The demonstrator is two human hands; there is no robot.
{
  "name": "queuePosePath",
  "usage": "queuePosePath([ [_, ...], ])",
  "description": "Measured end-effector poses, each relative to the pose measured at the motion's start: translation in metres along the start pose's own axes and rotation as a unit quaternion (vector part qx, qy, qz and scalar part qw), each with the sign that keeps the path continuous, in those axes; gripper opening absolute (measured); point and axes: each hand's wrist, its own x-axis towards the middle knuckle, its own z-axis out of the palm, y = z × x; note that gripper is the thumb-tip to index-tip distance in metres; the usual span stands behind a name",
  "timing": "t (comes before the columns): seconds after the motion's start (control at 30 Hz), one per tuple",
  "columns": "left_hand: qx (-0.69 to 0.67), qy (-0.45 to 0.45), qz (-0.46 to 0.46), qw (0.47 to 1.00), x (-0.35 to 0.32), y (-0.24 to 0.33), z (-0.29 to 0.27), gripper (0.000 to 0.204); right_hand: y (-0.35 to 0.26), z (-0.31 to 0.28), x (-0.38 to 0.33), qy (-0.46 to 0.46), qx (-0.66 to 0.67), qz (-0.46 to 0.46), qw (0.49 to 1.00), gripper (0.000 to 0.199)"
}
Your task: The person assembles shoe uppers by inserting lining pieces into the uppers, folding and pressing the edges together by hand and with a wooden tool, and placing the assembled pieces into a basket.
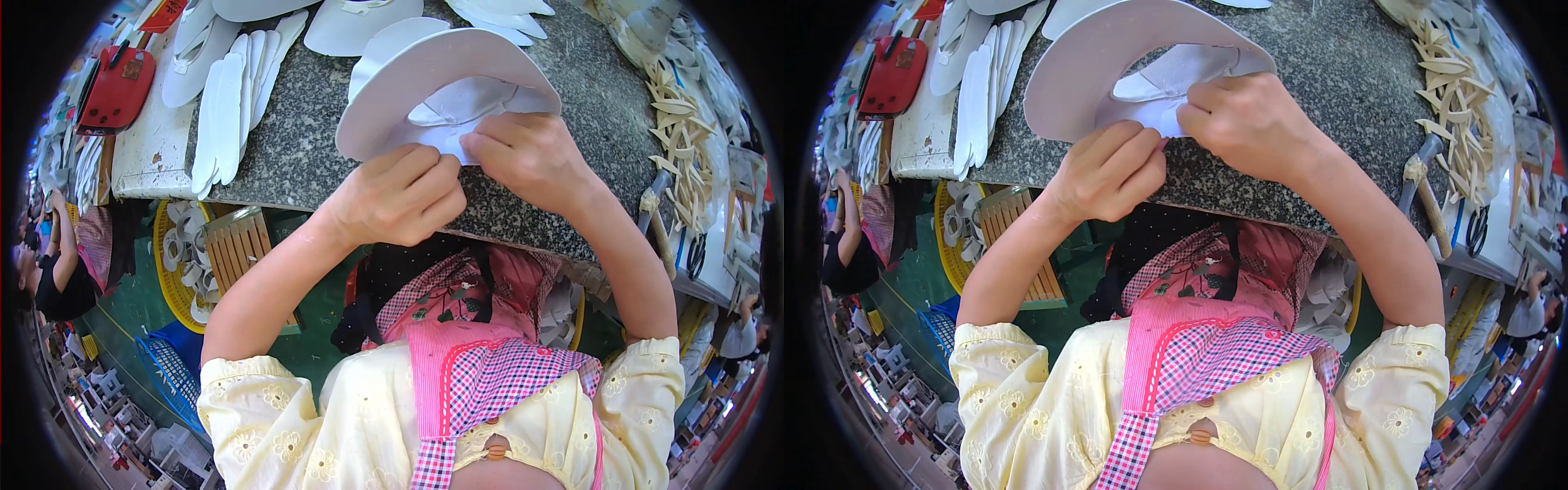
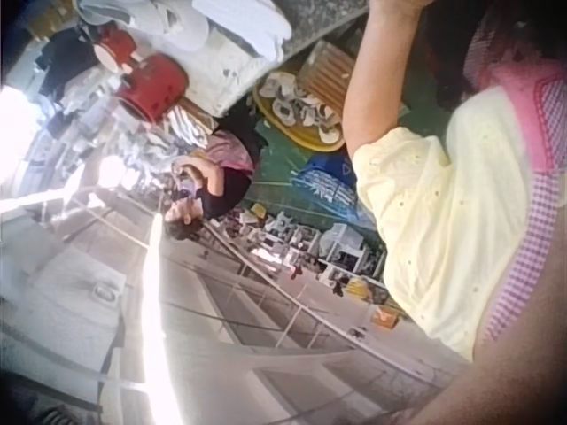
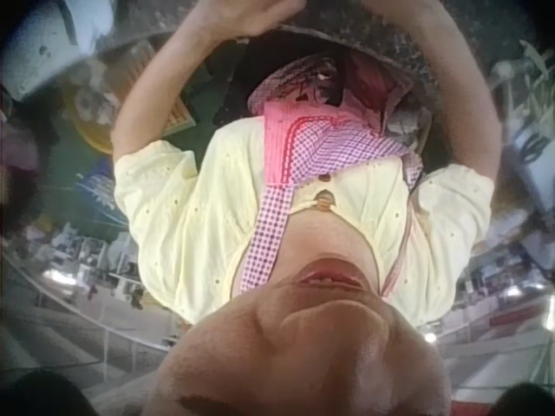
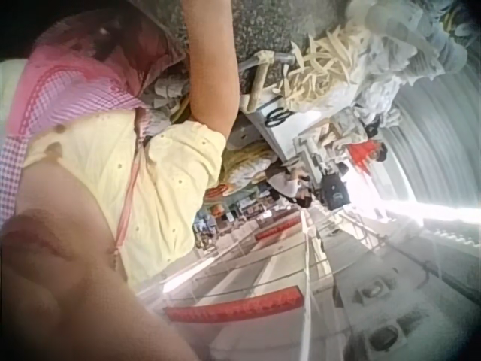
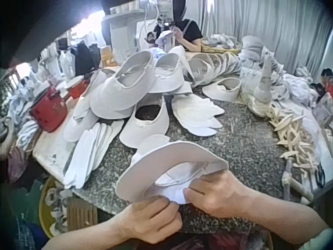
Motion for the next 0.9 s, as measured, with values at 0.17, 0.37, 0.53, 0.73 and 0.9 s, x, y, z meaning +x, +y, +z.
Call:
queuePosePath([
  [0.17,-0.011,0.006,0.006,1.000,0.001,0.003,0.004,0.019,0.000,0.000,-0.002,0.059,0.065,0.049,0.995,0.009],
  [0.37,-0.005,0.025,0.030,0.999,0.002,0.001,0.002,0.018,-0.003,0.000,0.000,0.075,0.090,0.051,0.992,0.009],
  [0.53,0.013,0.020,0.032,0.999,0.007,-0.002,0.004,0.016,-0.005,0.000,-0.002,0.099,0.072,0.089,0.989,0.007],
  [0.73,0.104,-0.054,-0.017,0.993,0.019,0.016,0.009,0.040,-0.002,0.012,-0.009,0.234,0.164,0.282,0.916,0.007],
  [0.9,0.121,-0.145,-0.099,0.977,0.033,0.026,0.013,0.033,-0.006,0.017,-0.014,0.277,0.305,0.414,0.812,0.008],
])
